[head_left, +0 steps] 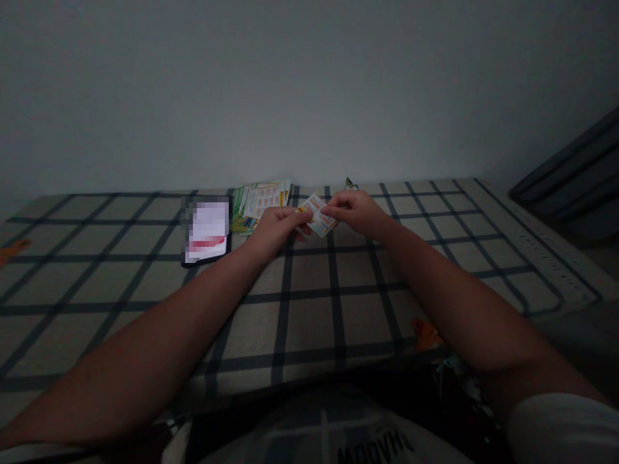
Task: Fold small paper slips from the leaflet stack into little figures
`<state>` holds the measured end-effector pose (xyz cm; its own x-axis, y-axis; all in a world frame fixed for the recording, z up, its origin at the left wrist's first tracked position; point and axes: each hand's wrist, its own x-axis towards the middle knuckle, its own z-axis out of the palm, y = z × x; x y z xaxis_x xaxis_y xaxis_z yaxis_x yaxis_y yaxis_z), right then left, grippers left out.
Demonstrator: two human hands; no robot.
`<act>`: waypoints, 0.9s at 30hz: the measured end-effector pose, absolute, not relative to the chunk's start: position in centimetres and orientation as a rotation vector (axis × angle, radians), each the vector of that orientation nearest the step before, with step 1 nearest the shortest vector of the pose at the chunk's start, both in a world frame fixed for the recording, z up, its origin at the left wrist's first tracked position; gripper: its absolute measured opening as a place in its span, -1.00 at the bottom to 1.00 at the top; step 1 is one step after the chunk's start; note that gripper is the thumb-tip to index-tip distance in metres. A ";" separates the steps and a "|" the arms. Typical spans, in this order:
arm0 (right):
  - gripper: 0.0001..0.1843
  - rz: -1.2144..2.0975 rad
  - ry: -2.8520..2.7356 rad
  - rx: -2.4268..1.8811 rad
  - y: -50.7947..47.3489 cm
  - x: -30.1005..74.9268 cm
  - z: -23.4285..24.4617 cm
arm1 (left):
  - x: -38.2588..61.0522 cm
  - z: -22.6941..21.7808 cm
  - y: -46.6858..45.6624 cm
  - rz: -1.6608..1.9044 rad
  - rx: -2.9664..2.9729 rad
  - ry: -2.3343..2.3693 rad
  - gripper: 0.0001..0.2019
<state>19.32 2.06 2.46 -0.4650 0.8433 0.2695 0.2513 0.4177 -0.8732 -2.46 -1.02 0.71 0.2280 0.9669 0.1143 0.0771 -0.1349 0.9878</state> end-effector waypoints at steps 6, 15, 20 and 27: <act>-0.62 0.885 -2.240 -0.911 1.6 19.3 2.6 | -2.6 0.9 -1.4 1.142 1.653 1.093 -0.66; -0.56 0.992 -2.062 -0.919 1.8 19.2 2.7 | -2.6 1.9 -1.9 1.359 1.780 1.227 -0.68; -0.53 0.908 -1.982 -0.945 2.1 19.0 2.4 | -2.6 1.5 -1.5 1.405 1.649 1.206 -0.58; -0.50 0.989 -1.943 -0.925 2.1 18.8 2.2 | -2.4 1.6 -2.0 1.442 1.663 1.194 -0.64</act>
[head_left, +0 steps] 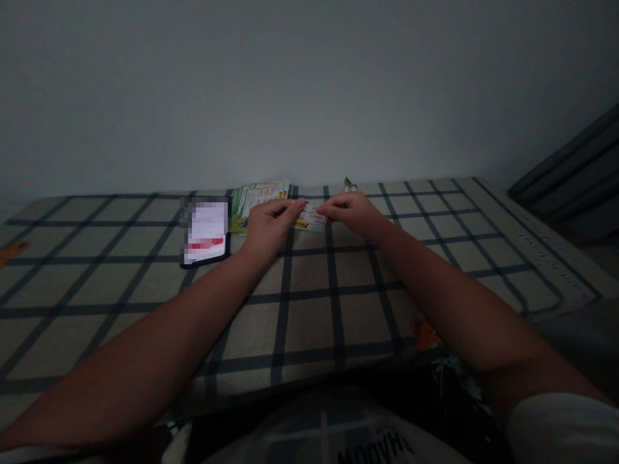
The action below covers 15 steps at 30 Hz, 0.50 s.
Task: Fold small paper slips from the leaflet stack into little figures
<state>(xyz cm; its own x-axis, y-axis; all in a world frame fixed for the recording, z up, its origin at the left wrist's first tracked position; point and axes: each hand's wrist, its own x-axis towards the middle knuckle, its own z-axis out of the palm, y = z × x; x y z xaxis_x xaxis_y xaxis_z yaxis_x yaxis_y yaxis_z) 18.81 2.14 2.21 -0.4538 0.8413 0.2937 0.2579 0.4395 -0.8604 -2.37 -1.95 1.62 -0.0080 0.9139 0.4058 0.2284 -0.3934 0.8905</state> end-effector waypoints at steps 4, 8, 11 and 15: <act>-0.54 0.946 -1.983 -0.915 2.0 19.1 2.4 | -2.5 1.5 -1.8 1.380 1.715 1.225 -0.70; -0.56 0.979 -2.019 -0.890 2.0 19.3 2.1 | -2.8 1.1 -1.5 1.288 1.834 1.232 -0.74; -0.53 1.014 -2.022 -0.845 2.2 19.0 1.6 | -2.8 0.8 -1.3 1.269 1.907 1.235 -0.74; -0.46 0.941 -2.062 -0.784 2.2 18.8 1.4 | -2.7 0.6 -1.4 1.286 2.002 1.211 -0.73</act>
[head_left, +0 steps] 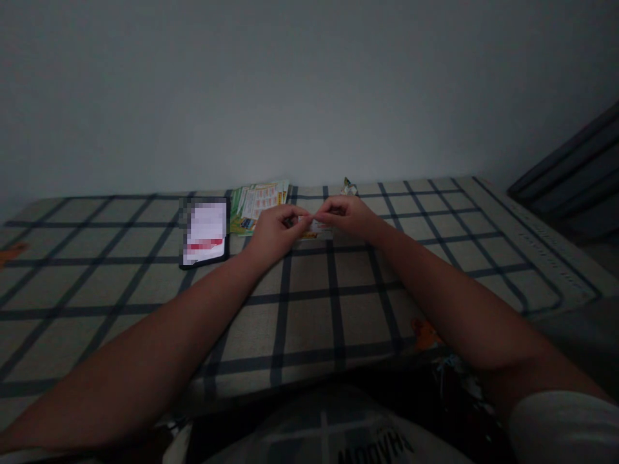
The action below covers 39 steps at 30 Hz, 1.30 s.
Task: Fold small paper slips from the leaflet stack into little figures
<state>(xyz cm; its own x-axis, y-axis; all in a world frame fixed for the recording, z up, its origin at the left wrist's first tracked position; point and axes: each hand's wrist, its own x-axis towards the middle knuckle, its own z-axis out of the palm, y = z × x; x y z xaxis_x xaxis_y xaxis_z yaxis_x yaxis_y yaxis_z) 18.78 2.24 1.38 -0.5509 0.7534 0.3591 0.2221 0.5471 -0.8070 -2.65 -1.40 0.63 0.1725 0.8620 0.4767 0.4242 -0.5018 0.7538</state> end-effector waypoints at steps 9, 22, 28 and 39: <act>-0.45 0.843 -1.945 -0.837 2.2 18.9 1.8 | -2.6 1.6 -1.7 1.368 1.954 1.240 -0.77; -0.52 1.102 -1.729 -0.869 2.4 19.3 1.8 | -2.8 1.3 -1.2 1.384 1.702 1.251 -0.72; -0.52 0.960 -1.785 -0.883 2.7 19.5 1.6 | -2.7 1.6 -1.3 1.325 1.595 1.213 -0.64; -0.56 0.575 -1.932 -0.794 3.3 20.0 1.1 | -2.6 0.3 -0.6 1.084 1.369 0.978 -0.55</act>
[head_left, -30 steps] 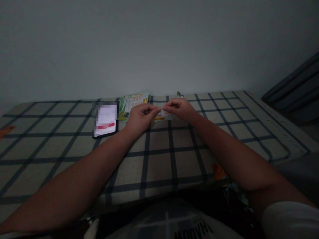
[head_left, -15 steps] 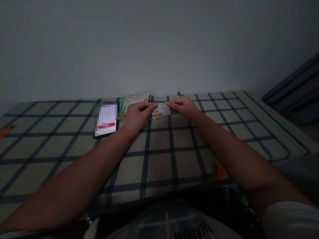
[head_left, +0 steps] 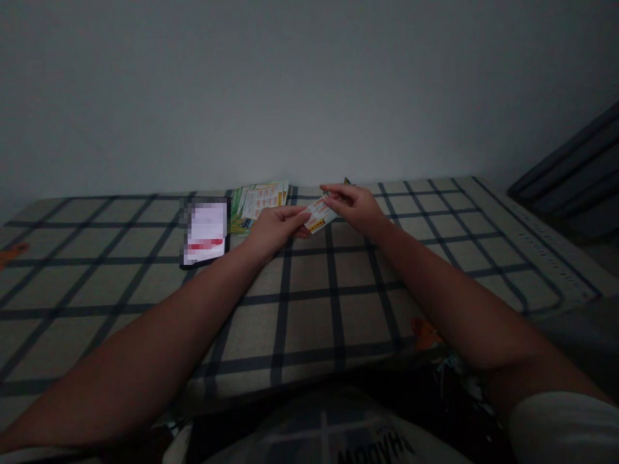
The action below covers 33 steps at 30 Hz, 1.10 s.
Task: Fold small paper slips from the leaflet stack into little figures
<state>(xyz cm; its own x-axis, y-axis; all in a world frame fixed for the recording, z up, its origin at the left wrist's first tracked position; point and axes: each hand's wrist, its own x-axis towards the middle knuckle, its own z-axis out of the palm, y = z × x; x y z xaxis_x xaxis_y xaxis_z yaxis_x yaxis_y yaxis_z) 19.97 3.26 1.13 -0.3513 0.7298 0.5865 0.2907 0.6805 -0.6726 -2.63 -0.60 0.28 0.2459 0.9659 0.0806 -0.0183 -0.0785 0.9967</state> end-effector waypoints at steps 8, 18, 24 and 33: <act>-0.61 0.064 -2.301 -0.565 2.2 19.3 1.9 | -2.1 0.3 -0.6 1.252 1.215 1.062 -0.66; -0.67 0.056 -2.363 -0.560 2.6 19.2 1.1 | -2.2 -0.1 -0.5 1.203 1.317 1.014 -0.59; -0.68 0.091 -2.348 -0.613 2.4 19.2 1.4 | -2.3 -0.3 -0.5 1.197 1.390 0.989 -0.55; -0.80 0.182 -2.080 -0.689 2.5 19.1 1.3 | -2.2 0.4 -1.2 1.134 1.566 0.972 -0.49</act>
<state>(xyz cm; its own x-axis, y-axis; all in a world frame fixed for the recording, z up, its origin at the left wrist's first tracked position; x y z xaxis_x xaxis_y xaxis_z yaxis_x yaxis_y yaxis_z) 19.07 2.54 1.35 -0.4314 0.5375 0.7246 0.4035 0.8333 -0.3780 -2.24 -1.22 0.36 0.2571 0.9413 0.2187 0.0723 -0.2444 0.9670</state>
